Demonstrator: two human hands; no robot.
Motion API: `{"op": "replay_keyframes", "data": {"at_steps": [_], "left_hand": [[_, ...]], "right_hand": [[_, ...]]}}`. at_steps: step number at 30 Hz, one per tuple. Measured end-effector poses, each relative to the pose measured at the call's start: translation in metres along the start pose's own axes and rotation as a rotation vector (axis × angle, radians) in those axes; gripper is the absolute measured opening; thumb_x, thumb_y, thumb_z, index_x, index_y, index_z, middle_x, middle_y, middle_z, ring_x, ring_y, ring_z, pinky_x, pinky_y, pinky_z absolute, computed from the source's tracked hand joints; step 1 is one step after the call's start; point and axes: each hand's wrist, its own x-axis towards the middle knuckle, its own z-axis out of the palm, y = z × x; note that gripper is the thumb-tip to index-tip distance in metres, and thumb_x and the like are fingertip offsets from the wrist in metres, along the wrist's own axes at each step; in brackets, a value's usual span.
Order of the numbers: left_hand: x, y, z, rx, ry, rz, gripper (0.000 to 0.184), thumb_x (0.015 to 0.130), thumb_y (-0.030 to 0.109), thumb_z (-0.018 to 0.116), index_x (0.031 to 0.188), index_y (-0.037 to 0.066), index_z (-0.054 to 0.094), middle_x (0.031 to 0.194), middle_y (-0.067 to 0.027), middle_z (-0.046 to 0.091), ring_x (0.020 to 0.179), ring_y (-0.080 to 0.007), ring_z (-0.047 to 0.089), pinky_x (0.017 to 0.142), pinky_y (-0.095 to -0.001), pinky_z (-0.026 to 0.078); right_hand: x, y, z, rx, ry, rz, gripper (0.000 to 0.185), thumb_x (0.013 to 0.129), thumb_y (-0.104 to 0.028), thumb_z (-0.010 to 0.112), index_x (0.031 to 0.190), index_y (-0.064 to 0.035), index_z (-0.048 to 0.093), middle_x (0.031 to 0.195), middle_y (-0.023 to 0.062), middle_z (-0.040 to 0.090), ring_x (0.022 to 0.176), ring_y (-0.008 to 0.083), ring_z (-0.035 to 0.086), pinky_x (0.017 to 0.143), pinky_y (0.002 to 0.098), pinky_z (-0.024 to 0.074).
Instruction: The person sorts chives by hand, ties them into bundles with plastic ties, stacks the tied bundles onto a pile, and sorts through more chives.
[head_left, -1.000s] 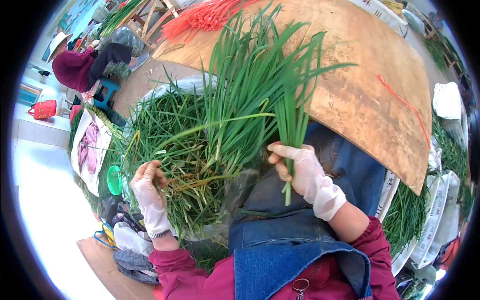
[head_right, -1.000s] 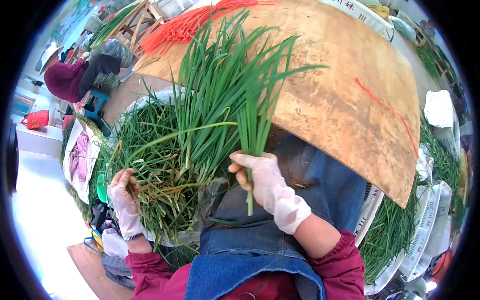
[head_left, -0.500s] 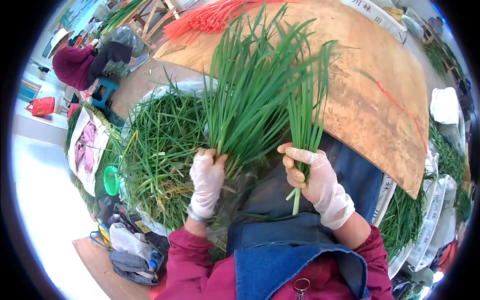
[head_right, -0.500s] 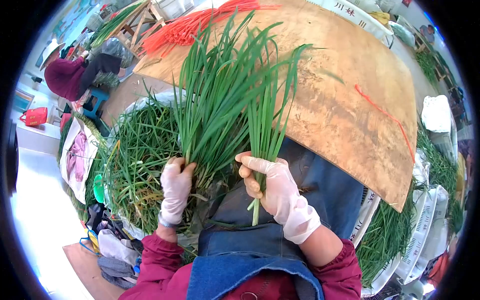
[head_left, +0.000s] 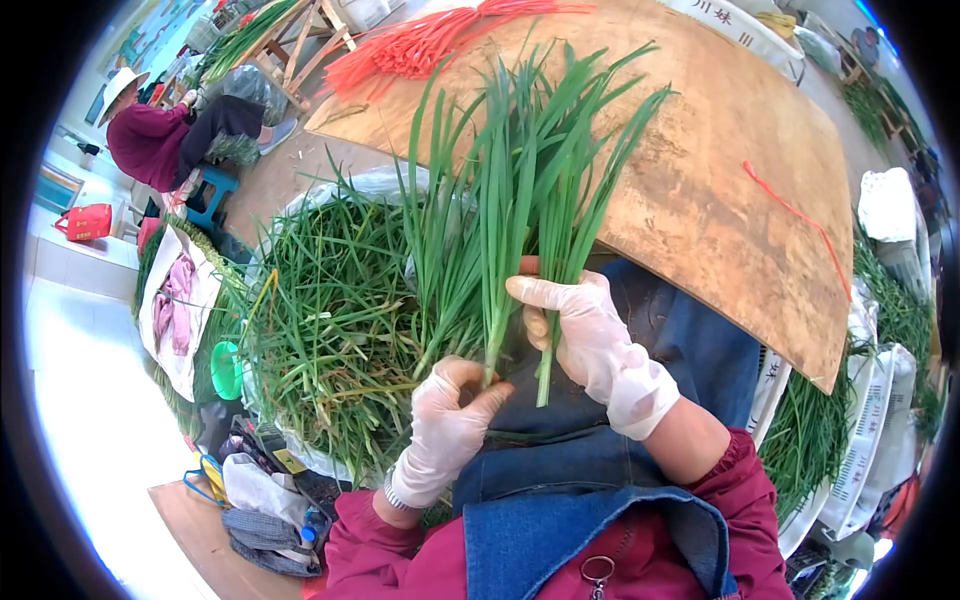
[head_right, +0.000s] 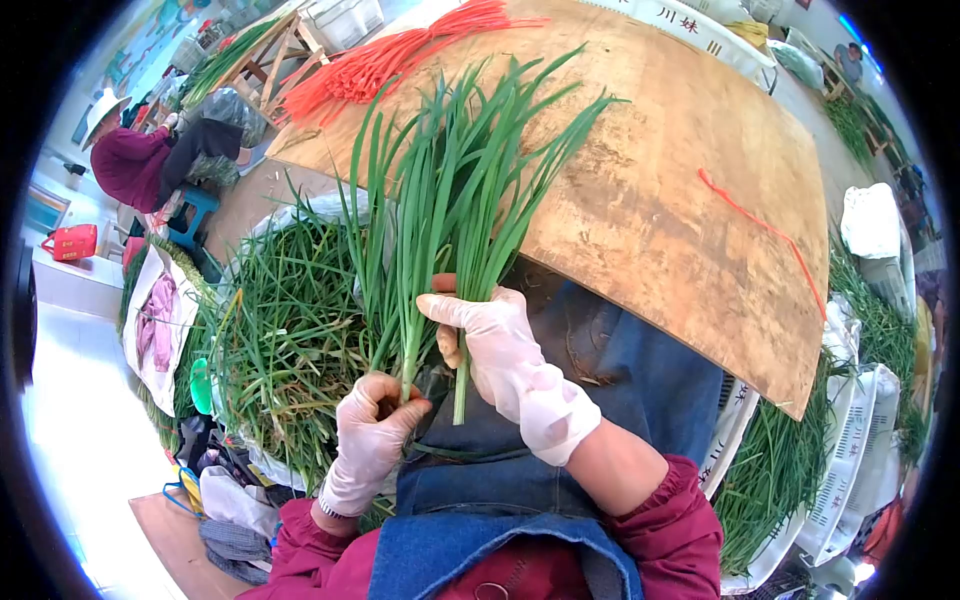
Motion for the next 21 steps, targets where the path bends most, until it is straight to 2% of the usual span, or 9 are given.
{"op": "replay_keyframes", "data": {"at_steps": [1, 4, 7, 11, 14, 18, 21], "left_hand": [[-0.001, 0.0, 0.001, -0.041, -0.029, -0.022, 0.012, 0.073, 0.003, 0.069, 0.082, 0.002, 0.06, 0.068, 0.0006, 0.054, 0.055, -0.0059, 0.043, 0.051, -0.02, 0.035], [0.012, 0.026, -0.003, -0.48, -0.074, -0.492, 0.014, 0.078, 0.009, 0.064, 0.089, 0.001, 0.061, 0.071, -0.0017, 0.059, 0.05, -0.004, 0.042, 0.047, -0.0178, 0.033], [0.022, 0.018, -0.002, -0.596, -0.12, -0.504, 0.018, 0.082, 0.013, 0.06, 0.094, 0.0, 0.06, 0.074, -0.0035, 0.062, 0.047, -0.003, 0.042, 0.044, -0.0168, 0.031], [0.021, 0.016, 0.006, -0.657, 0.035, -0.478, 0.01, 0.082, 0.01, 0.061, 0.086, 0.001, 0.059, 0.066, -0.0016, 0.059, 0.046, -0.0036, 0.042, 0.042, -0.0172, 0.03], [0.013, 0.016, 0.003, -0.642, 0.127, -0.436, 0.006, 0.081, 0.004, 0.061, 0.086, 0.001, 0.059, 0.067, -0.0014, 0.057, 0.049, -0.0049, 0.046, 0.046, -0.0179, 0.036], [-0.004, 0.01, -0.01, -0.534, 0.287, -0.308, 0.005, 0.083, 0.004, 0.059, 0.087, 0.002, 0.056, 0.064, -0.0027, 0.056, 0.048, -0.006, 0.048, 0.041, -0.0175, 0.035], [-0.01, -0.011, -0.042, -0.326, 0.677, -0.149, 0.011, 0.088, 0.014, 0.056, 0.086, 0.003, 0.056, 0.061, -0.0009, 0.053, 0.043, -0.0055, 0.044, 0.036, -0.0176, 0.03]], "right_hand": [[0.002, 0.001, -0.002, 0.006, 0.0, -0.005, 0.024, 0.075, -0.002, 0.065, 0.096, 0.0028, 0.055, 0.066, 0.0036, 0.055, 0.045, 0.0104, 0.047, 0.039, 0.0238, 0.0352], [0.006, 0.005, -0.006, 0.026, 0.002, -0.007, 0.02, 0.076, 0.0, 0.063, 0.095, 0.003, 0.057, 0.066, 0.0034, 0.055, 0.046, 0.01, 0.048, 0.04, 0.0237, 0.0359], [0.004, 0.011, -0.005, 0.05, 0.021, 0.005, 0.019, 0.076, 0.002, 0.061, 0.095, 0.0033, 0.058, 0.068, 0.0044, 0.057, 0.046, 0.0098, 0.048, 0.04, 0.0234, 0.0361], [0.007, 0.015, -0.004, 0.078, 0.087, -0.021, 0.021, 0.075, 0.005, 0.06, 0.096, 0.0043, 0.056, 0.071, 0.0078, 0.059, 0.047, 0.0105, 0.049, 0.04, 0.0228, 0.0364], [0.006, 0.015, 0.0, 0.104, 0.146, -0.013, 0.022, 0.074, 0.007, 0.058, 0.096, 0.0048, 0.053, 0.073, 0.0116, 0.06, 0.047, 0.0112, 0.049, 0.04, 0.0229, 0.0368], [0.016, 0.017, -0.002, 0.173, 0.197, -0.097, 0.023, 0.074, 0.009, 0.057, 0.095, 0.0047, 0.05, 0.075, 0.016, 0.061, 0.048, 0.0122, 0.049, 0.04, 0.0237, 0.0373], [0.016, 0.01, -0.004, 0.216, 0.175, -0.092, 0.023, 0.074, 0.009, 0.058, 0.095, 0.0053, 0.05, 0.076, 0.0173, 0.06, 0.049, 0.014, 0.05, 0.04, 0.0244, 0.0376]]}}
